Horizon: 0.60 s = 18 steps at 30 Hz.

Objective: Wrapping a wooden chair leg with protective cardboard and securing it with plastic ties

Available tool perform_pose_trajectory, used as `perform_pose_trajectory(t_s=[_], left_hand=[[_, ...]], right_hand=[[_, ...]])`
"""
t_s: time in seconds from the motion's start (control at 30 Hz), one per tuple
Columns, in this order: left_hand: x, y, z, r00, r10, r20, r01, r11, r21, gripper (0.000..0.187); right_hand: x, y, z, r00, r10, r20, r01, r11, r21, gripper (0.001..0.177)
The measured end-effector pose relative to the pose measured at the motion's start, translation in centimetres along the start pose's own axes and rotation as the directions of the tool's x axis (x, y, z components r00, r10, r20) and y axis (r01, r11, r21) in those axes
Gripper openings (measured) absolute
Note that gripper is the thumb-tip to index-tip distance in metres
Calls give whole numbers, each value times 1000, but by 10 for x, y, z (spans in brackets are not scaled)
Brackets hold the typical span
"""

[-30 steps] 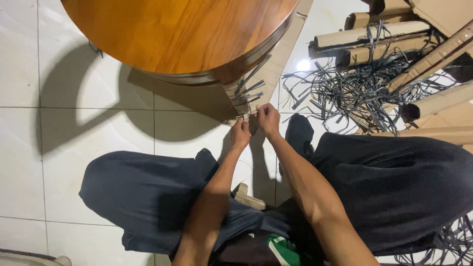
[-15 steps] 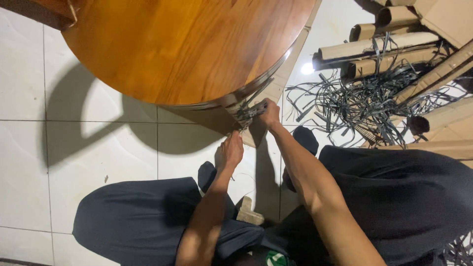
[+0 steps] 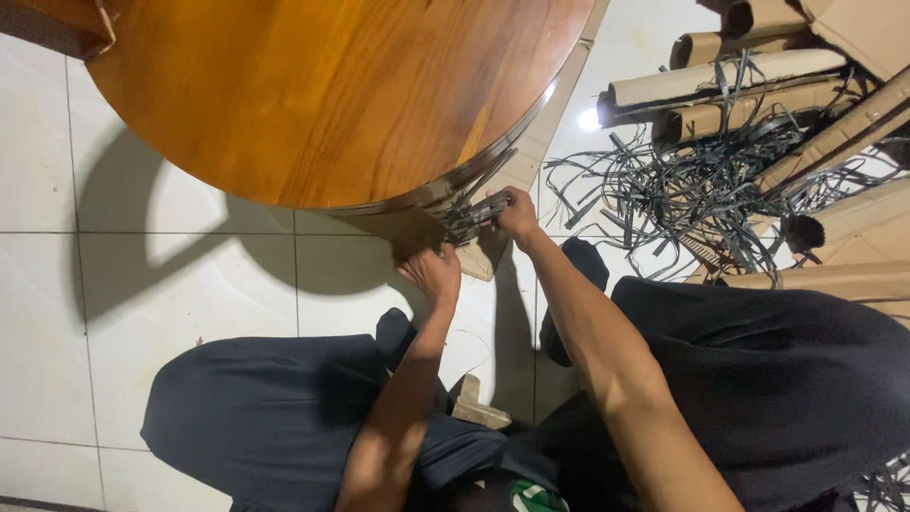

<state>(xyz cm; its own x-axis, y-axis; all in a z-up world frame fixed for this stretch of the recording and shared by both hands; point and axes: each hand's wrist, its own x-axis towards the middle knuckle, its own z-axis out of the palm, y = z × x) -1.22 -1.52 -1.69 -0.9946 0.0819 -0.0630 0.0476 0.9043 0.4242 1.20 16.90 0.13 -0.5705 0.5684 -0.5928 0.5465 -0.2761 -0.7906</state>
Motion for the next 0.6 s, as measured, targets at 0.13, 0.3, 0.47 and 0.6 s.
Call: perform_pose_trajectory(t_s=[0.13,0.3,0.47,0.6], left_hand=[[-6,-13,27,975,-48,216,159,833,-530,25],[-1,-1,30,826,-204,526,539,559,-630,22],[4,-10,45,797,-289,531,601,472,-645,27],[2,-25,84,830,-265,491,555,483,-677,19]], right_hand=[[-24,-22,3,999,28,-15,-28,1000,-5,19],[-9,-9,-2,996,65,-58,-76,974,-212,26],[-20,-18,1,996,44,-79,-57,983,-174,26],[-14,-12,1,991,112,-78,-121,985,-119,28]])
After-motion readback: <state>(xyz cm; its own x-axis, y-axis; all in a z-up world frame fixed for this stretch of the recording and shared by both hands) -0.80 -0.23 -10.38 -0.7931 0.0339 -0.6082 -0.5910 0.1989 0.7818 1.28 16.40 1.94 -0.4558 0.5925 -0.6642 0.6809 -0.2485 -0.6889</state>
